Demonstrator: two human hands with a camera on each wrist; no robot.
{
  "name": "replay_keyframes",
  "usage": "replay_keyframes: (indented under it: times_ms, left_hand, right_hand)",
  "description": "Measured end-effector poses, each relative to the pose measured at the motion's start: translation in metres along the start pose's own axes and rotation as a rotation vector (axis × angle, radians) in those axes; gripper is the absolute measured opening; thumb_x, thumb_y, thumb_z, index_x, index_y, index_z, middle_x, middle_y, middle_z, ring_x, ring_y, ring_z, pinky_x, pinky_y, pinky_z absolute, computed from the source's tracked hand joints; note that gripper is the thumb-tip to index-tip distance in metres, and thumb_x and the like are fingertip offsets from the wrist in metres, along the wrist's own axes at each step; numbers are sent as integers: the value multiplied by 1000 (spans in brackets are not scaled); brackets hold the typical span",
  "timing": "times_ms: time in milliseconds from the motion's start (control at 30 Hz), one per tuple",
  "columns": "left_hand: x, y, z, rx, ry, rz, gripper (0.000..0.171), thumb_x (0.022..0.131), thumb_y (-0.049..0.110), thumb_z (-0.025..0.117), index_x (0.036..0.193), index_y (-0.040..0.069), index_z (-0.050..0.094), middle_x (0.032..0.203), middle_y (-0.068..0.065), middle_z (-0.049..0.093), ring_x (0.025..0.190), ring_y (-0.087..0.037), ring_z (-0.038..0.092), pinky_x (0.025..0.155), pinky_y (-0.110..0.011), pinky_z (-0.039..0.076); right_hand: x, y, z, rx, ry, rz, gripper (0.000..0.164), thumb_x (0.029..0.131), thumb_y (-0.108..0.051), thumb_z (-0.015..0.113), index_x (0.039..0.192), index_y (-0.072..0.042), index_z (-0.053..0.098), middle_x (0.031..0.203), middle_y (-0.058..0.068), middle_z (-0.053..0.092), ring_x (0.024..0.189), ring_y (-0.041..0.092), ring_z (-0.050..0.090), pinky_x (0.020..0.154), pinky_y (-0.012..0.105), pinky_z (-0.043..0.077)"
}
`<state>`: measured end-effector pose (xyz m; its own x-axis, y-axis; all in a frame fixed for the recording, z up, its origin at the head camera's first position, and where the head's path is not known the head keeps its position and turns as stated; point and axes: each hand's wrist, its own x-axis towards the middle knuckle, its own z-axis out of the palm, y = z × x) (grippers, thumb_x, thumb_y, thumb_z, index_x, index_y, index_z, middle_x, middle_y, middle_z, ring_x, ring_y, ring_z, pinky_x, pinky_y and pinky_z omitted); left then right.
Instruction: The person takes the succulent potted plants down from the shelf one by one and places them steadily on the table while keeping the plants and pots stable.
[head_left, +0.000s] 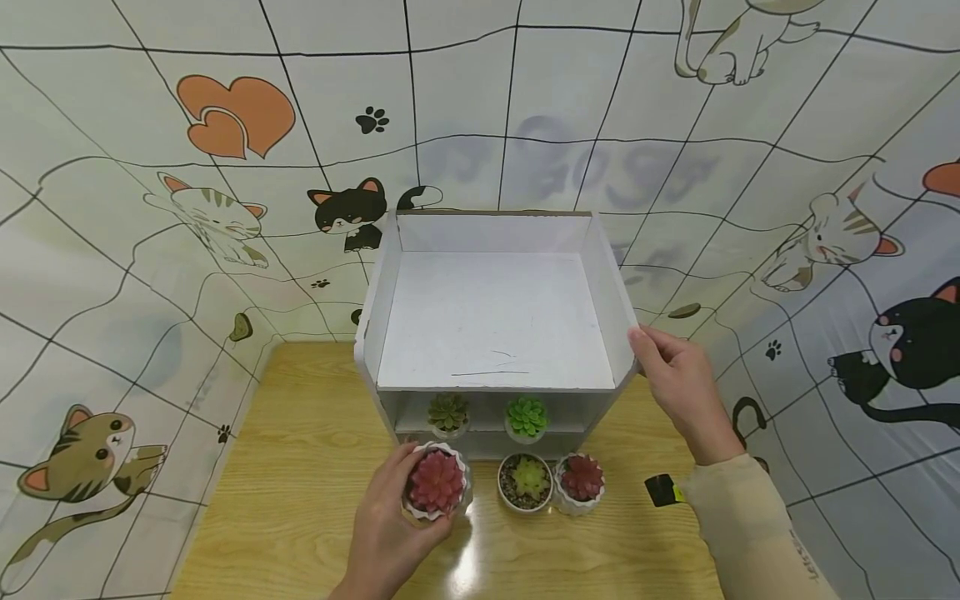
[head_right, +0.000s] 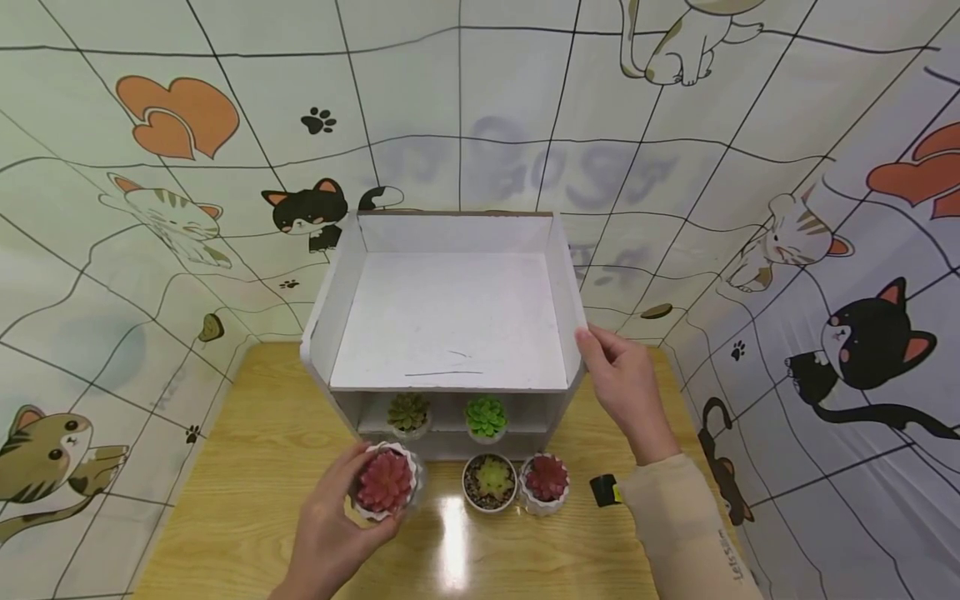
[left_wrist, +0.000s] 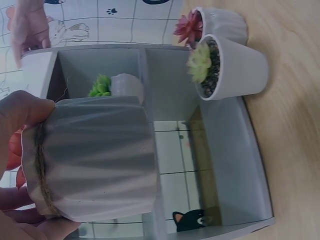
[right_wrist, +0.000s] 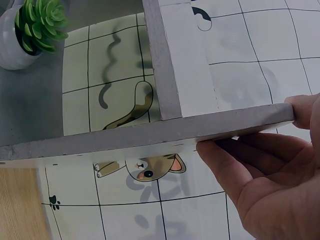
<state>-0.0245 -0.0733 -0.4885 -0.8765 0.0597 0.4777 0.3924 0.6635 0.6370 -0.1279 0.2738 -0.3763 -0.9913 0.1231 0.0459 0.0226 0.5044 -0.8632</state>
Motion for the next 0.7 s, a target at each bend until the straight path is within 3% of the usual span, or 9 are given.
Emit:
replay_keyframes:
  times_ms: [267,533,700]
  left_hand:
    - [-7,-10,8,9,4,1,82,47,7,96,123,-5,67,131,-18,66,116,-34,67,90,-50,59]
    - [-12,-19,17,30,4,11,82,46,9,97,121,-4,68,128,-19,67,114,-33,67,88,-49,60]
    - [-14,-23,23,55,9,19,81,45,12,97,119,-3,69,126,-19,68,113,-33,68,87,-48,60]
  right_hand:
    - [1,0,1,-5,2,-5,57,111,-38,46,148,5,51,145,29,55,128,41,59,101,46,48]
    - [1,2,0,-9,0,-9,57,111,-38,46,148,4,51,145,28,55,128,39,59,99,35,52]
    - [1,2,0,-6,-2,-2,58,111,-39,46,149,4,50,146,28,55,129,40,58,101,43,50]
